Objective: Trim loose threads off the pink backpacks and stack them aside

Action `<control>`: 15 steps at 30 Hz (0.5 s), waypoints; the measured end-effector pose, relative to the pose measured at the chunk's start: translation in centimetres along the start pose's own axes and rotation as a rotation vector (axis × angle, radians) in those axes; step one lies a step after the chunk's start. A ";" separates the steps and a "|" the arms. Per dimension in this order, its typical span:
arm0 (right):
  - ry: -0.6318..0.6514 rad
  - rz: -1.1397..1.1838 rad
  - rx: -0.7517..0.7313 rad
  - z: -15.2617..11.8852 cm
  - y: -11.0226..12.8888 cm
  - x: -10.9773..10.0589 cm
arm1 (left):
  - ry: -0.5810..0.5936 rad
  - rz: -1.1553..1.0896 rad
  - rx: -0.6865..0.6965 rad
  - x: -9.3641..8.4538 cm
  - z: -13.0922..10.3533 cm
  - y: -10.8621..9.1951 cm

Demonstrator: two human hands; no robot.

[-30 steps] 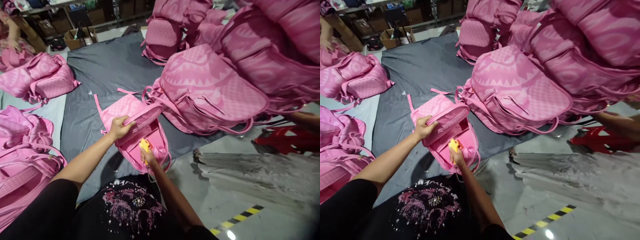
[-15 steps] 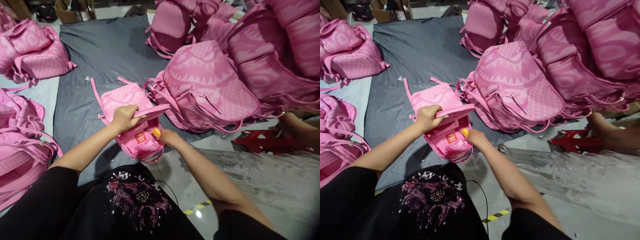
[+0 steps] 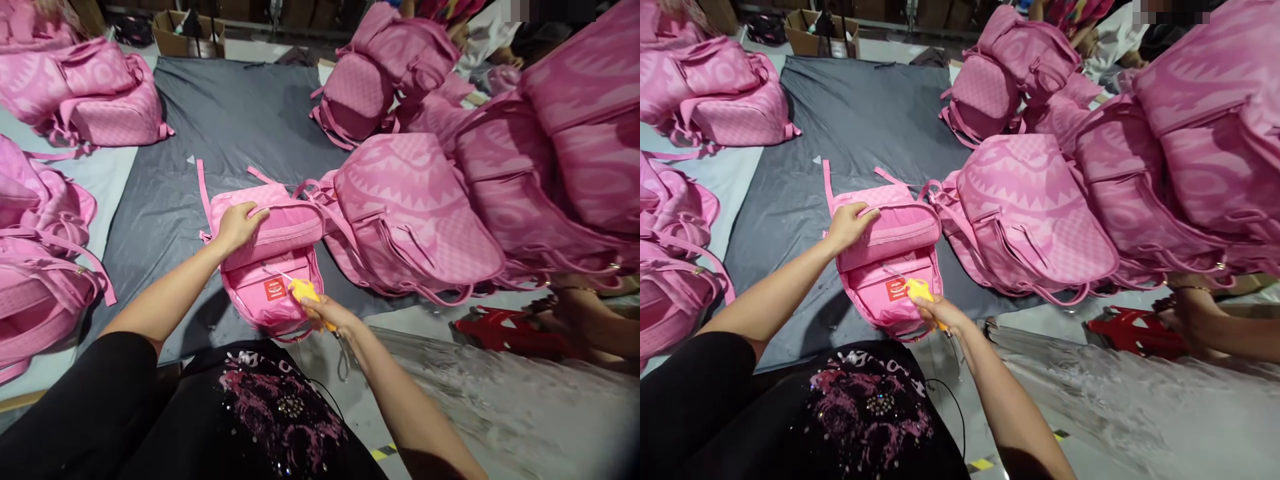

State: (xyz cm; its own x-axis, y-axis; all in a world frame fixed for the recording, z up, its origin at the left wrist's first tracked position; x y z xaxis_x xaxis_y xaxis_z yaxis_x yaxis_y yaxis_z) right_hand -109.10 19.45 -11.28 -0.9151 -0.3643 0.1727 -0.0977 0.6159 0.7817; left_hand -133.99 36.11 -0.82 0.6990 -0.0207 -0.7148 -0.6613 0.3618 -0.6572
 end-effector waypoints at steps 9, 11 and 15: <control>-0.193 -0.130 0.035 -4.2 -3.3 -2.1 | 0.137 0.084 -0.011 2.1 -5.5 -2.7; -0.181 -0.252 0.129 -6.0 -4.0 -2.2 | 0.220 0.100 0.009 3.7 -8.6 -3.2; -0.230 -0.381 0.267 -10.2 -5.8 -3.4 | 0.594 0.007 0.173 6.8 -15.8 -2.1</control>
State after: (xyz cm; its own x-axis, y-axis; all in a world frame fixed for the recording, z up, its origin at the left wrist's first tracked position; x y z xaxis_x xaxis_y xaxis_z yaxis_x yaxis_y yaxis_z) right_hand -101.43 10.02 -10.24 -0.8544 -0.4533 -0.2541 -0.5099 0.6369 0.5783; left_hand -132.20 20.47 -8.08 0.3908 -0.5150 -0.7629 -0.5766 0.5091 -0.6390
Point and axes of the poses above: each hand's wrist, its own z-axis towards the middle knuckle, its own x-axis out of the palm, y = z × x, the point moved 2 cm from there along z, towards the middle knuckle, and after that the axes turned 7 degrees about y, right-handed, at the moved point
